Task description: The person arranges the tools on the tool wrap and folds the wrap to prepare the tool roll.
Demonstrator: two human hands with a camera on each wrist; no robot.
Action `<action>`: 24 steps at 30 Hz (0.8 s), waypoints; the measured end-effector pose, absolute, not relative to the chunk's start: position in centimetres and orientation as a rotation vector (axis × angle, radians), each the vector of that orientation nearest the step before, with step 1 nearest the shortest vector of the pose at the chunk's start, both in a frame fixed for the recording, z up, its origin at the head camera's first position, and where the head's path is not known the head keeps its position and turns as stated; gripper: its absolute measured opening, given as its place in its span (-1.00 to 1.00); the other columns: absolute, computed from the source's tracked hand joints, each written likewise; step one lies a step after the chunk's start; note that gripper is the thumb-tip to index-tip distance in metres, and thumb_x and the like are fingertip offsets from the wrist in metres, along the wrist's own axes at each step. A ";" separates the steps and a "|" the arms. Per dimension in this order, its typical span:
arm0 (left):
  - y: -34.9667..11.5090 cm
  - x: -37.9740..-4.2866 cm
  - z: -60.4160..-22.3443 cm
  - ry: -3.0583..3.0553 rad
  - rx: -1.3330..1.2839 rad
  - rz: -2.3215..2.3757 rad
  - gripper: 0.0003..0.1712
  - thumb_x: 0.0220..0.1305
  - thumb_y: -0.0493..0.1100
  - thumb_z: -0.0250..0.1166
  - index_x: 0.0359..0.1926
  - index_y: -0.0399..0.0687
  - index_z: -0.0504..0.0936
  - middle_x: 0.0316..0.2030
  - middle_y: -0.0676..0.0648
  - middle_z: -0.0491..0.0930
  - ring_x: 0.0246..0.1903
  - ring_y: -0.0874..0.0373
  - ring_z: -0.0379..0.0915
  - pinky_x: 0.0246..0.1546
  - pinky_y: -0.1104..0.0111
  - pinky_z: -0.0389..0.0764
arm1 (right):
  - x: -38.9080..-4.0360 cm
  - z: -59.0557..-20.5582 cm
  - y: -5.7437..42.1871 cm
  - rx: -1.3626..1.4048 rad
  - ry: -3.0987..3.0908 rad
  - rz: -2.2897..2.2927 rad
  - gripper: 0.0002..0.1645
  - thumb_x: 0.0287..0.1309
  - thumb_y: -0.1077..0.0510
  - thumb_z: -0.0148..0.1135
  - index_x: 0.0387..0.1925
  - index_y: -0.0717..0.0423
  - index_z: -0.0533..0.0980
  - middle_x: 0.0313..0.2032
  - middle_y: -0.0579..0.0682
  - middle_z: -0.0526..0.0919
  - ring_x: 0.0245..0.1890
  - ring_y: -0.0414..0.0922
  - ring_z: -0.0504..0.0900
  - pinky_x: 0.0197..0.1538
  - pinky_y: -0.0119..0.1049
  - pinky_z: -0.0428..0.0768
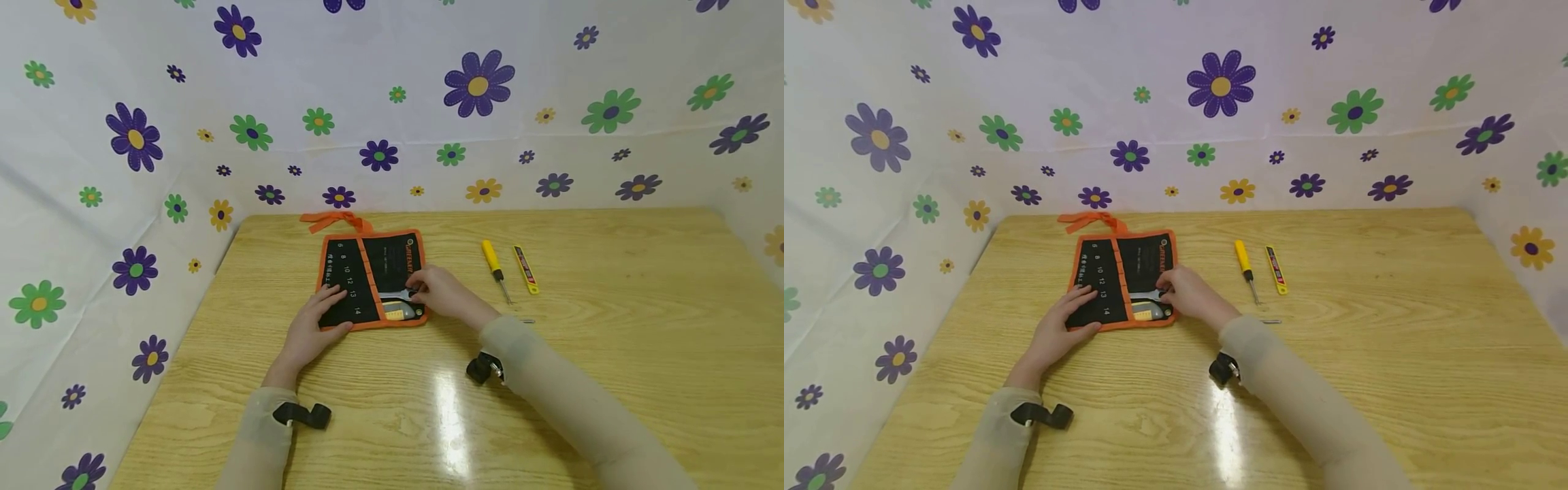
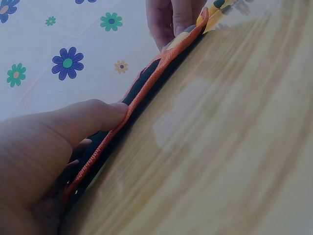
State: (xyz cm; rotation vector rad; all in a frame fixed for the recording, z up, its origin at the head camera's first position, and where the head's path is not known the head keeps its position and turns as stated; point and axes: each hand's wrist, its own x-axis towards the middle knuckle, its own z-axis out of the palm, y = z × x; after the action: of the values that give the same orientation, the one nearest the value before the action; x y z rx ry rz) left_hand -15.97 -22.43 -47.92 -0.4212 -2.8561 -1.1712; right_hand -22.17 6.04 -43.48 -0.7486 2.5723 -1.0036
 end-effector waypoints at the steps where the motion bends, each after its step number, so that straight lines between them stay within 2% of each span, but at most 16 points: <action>1: -22.4 -16.0 -47.9 -2.856 -0.419 -1.173 -0.29 0.16 0.02 0.40 0.32 0.03 0.42 0.38 -0.04 0.22 0.42 -0.01 -0.08 0.32 -0.05 0.08 | -22.1 -43.4 6.3 -0.742 2.560 -1.028 -0.70 0.20 0.34 0.23 -0.02 0.36 0.55 -0.14 0.15 0.56 -0.17 -0.03 0.59 -0.12 -0.25 0.60; 7: -22.3 -15.9 -47.9 -2.858 -0.413 -1.171 -0.28 0.15 0.02 0.40 0.32 0.02 0.42 0.38 -0.04 0.22 0.42 -0.01 -0.07 0.32 -0.04 0.09 | -21.5 -42.8 8.1 -0.723 2.551 -1.098 -0.68 0.24 0.28 0.22 0.02 0.31 0.55 -0.15 0.10 0.59 -0.16 -0.03 0.57 -0.09 -0.17 0.57; 18: -22.4 -15.9 -47.8 -2.843 -0.419 -1.198 -0.30 0.16 0.00 0.40 0.31 0.01 0.43 0.37 -0.04 0.23 0.41 -0.02 -0.06 0.32 -0.04 0.09 | -20.7 -42.7 12.3 -0.648 2.657 -1.107 -0.74 0.21 0.24 0.25 -0.09 0.30 0.59 -0.26 0.05 0.63 -0.24 -0.05 0.56 -0.10 -0.13 0.56; 24: -22.4 -16.0 -47.8 -2.845 -0.422 -1.196 -0.30 0.16 0.00 0.40 0.31 0.01 0.44 0.37 -0.04 0.24 0.41 -0.02 -0.06 0.32 -0.03 0.09 | -20.6 -43.0 14.8 -0.611 2.724 -1.085 -0.75 0.22 0.24 0.24 -0.10 0.31 0.58 -0.29 0.06 0.62 -0.28 -0.03 0.56 -0.18 -0.13 0.57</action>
State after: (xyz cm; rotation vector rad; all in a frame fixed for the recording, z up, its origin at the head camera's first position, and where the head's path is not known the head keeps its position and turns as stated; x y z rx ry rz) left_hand -15.97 -22.36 -47.80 -0.4216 -2.8445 -1.1964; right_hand -20.60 14.83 -42.95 -0.6114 2.7237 -1.0854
